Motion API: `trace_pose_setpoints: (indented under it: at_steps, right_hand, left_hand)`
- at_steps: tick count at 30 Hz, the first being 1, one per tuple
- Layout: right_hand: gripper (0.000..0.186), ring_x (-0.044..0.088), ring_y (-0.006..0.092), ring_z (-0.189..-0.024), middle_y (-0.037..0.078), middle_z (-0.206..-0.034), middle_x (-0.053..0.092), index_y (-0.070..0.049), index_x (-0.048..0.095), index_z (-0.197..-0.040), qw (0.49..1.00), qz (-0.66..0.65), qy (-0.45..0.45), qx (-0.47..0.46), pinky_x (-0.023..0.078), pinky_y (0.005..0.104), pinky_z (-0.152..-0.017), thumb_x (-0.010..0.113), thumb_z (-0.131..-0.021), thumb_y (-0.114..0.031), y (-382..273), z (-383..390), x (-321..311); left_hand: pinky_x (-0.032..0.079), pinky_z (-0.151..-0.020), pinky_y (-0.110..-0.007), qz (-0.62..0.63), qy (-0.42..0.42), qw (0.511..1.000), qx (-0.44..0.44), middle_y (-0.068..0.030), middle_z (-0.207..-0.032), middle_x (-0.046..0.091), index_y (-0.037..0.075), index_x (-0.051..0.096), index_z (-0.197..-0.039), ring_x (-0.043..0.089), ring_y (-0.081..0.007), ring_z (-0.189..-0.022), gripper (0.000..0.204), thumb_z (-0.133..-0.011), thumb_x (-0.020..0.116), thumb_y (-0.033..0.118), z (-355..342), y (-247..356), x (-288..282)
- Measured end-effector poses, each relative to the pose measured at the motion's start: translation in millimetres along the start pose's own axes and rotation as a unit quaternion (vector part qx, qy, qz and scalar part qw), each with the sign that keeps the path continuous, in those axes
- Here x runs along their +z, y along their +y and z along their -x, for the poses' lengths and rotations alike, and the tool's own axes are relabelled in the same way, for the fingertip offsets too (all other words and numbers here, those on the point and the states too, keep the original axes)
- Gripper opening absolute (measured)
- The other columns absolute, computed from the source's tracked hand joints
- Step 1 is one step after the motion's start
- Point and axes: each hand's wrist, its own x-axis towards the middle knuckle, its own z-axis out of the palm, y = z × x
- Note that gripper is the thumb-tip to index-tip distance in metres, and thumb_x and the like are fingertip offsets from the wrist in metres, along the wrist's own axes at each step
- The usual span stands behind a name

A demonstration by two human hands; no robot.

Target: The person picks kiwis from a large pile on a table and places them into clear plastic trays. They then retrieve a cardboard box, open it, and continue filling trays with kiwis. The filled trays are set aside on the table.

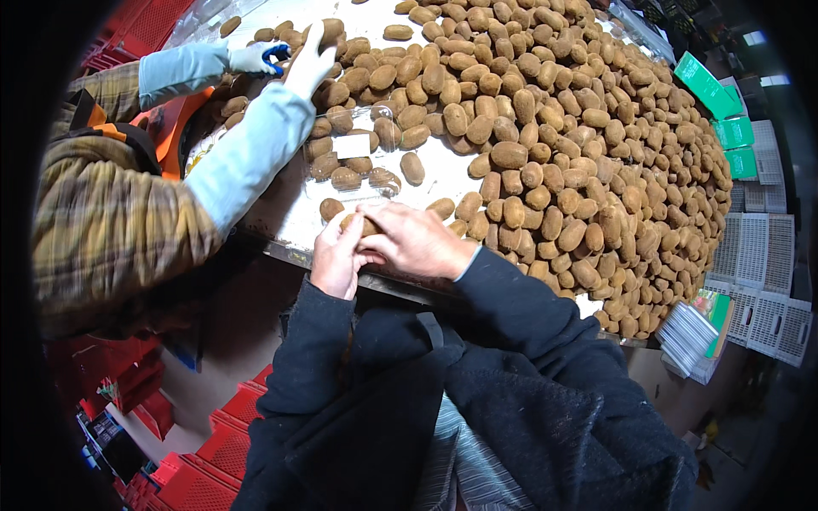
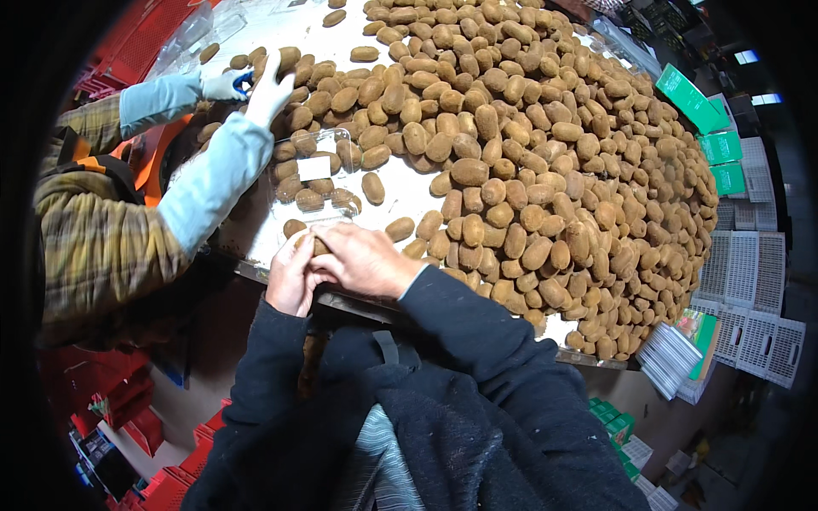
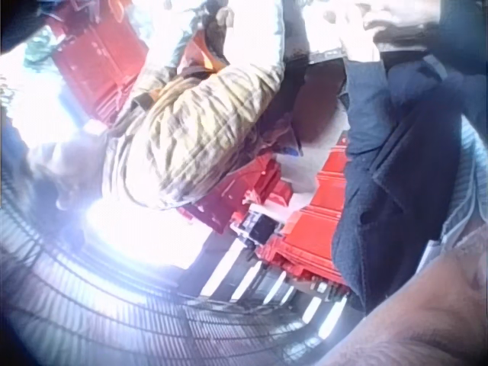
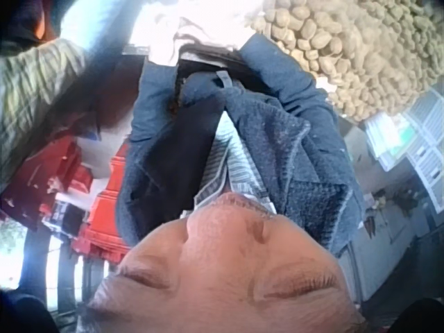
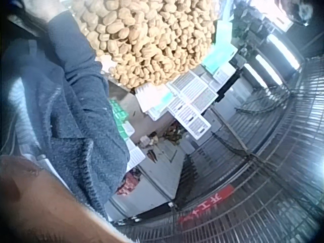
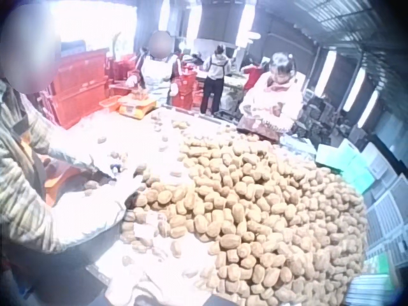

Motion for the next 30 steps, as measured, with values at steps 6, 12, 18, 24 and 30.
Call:
trace_pose_setpoints:
  at_steps: [6,12,18,24,30]
  right_hand:
    - [0.044,0.061,0.0354,-0.108,0.020,-0.113,0.065,-0.006,0.057,-0.133,0.929,0.294,0.203,0.098,0.053,0.0455,-0.088,0.070,-0.093,-0.015,87,-19,-85]
    - [0.065,0.059,0.0410,-0.114,0.020,-0.121,0.064,-0.016,0.047,-0.147,0.880,0.436,-0.013,0.189,0.052,0.0540,-0.092,0.074,-0.089,-0.028,137,-43,-73]
    - [0.046,0.063,0.0450,-0.106,0.025,-0.118,0.058,-0.025,0.050,-0.144,0.886,0.422,0.037,0.192,0.054,0.0556,-0.084,0.061,-0.100,-0.031,158,-50,-56]
    - [0.053,0.062,0.0449,-0.113,0.029,-0.119,0.065,-0.015,0.048,-0.147,0.943,0.242,0.074,0.217,0.051,0.0555,-0.094,0.061,-0.096,-0.023,166,-61,-73]
    - [0.040,0.068,0.0174,-0.070,0.014,-0.101,0.072,0.001,0.058,-0.129,0.897,-0.312,0.161,0.268,0.050,0.0263,-0.049,0.063,-0.096,-0.020,89,-41,-146]
  left_hand:
    - [0.058,-0.066,-0.025,-0.230,-0.174,0.957,-0.033,-0.0106,-0.108,0.068,-0.002,0.055,-0.136,0.071,-0.0162,-0.090,0.040,-0.104,0.060,0.022,23,-37,16]
    - [0.063,-0.076,-0.037,0.031,-0.191,0.970,-0.148,-0.0215,-0.124,0.064,-0.005,0.047,-0.140,0.070,-0.0344,-0.112,0.039,-0.108,0.052,0.016,48,-52,-6]
    - [0.063,-0.074,-0.036,0.069,0.002,0.996,-0.051,-0.0198,-0.128,0.060,-0.002,0.046,-0.143,0.071,-0.0327,-0.109,0.045,-0.105,0.059,0.018,133,-125,-118]
    - [0.056,-0.092,-0.051,-0.259,0.394,0.864,-0.177,-0.0173,-0.126,0.062,0.004,0.052,-0.140,0.063,-0.0376,-0.120,0.048,-0.099,0.063,0.026,205,-228,-249]
    - [0.059,-0.081,-0.036,-0.485,0.393,0.770,0.130,-0.0176,-0.110,0.071,0.000,0.067,-0.119,0.073,-0.0276,-0.094,0.028,-0.093,0.071,0.011,167,-171,-169]
